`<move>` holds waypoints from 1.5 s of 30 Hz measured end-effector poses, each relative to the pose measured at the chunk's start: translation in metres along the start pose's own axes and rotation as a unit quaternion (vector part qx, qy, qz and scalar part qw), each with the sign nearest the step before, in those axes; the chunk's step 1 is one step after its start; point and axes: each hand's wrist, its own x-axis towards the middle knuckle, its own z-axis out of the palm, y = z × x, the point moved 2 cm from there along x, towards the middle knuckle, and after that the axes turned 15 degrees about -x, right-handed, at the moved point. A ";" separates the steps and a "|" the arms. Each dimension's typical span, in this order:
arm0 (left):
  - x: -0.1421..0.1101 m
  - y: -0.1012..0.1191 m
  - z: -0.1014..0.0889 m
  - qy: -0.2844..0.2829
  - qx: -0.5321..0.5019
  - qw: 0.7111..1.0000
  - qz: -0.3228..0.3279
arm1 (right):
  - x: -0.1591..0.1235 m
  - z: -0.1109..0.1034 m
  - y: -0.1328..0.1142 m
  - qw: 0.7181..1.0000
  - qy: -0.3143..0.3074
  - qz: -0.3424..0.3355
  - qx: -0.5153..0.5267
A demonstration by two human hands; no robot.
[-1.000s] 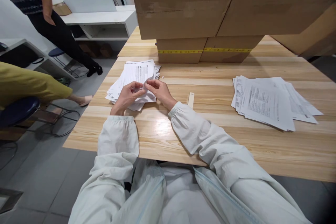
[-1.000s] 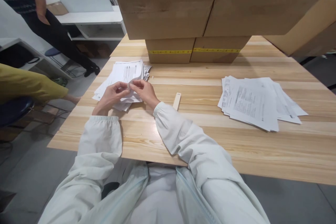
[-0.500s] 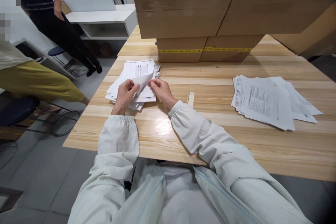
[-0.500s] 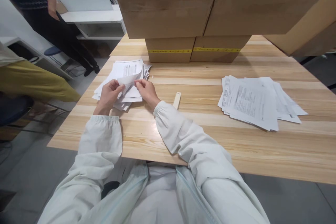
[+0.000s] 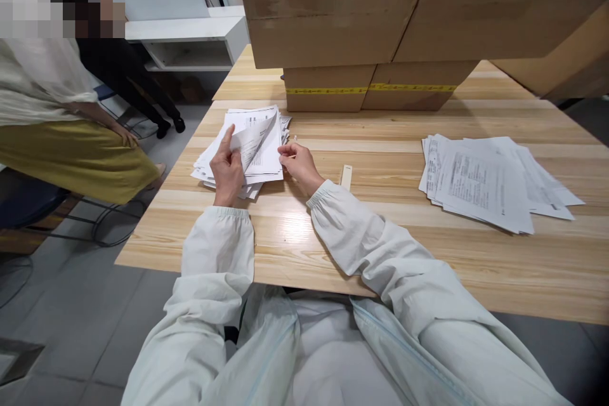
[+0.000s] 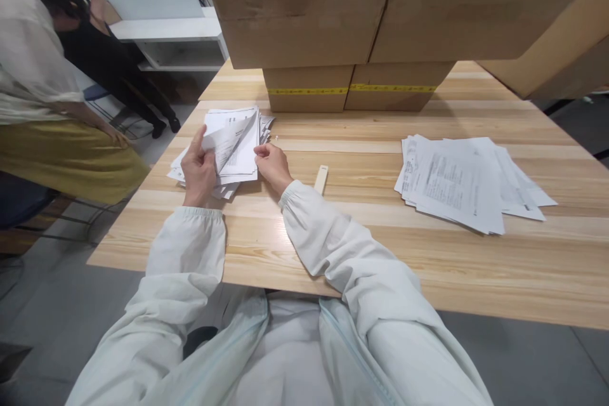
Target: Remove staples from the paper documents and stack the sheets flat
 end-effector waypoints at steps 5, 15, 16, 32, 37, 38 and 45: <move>0.004 -0.009 0.001 -0.077 0.000 0.997 0.018 | 0.002 -0.004 -0.003 1.000 -0.001 -0.015 0.000; 0.004 0.003 0.003 -0.202 0.057 0.978 0.006 | -0.001 -0.008 -0.017 0.995 -0.022 -0.014 0.093; 0.004 0.003 0.003 -0.206 0.059 0.977 0.004 | -0.002 -0.008 -0.017 0.995 -0.025 -0.005 0.099; 0.004 0.000 0.001 -0.210 0.061 0.976 -0.003 | -0.010 -0.020 -0.025 0.982 -0.144 0.021 0.123; 0.005 -0.001 0.001 -0.209 0.058 0.976 0.001 | -0.008 -0.021 -0.025 0.971 -0.181 0.030 0.151; 0.005 -0.001 0.000 -0.211 0.057 0.976 0.002 | -0.008 -0.021 -0.025 0.970 -0.185 0.033 0.154; 0.004 0.002 0.000 -0.220 0.060 0.974 0.003 | -0.009 -0.023 -0.028 0.971 -0.179 0.056 0.147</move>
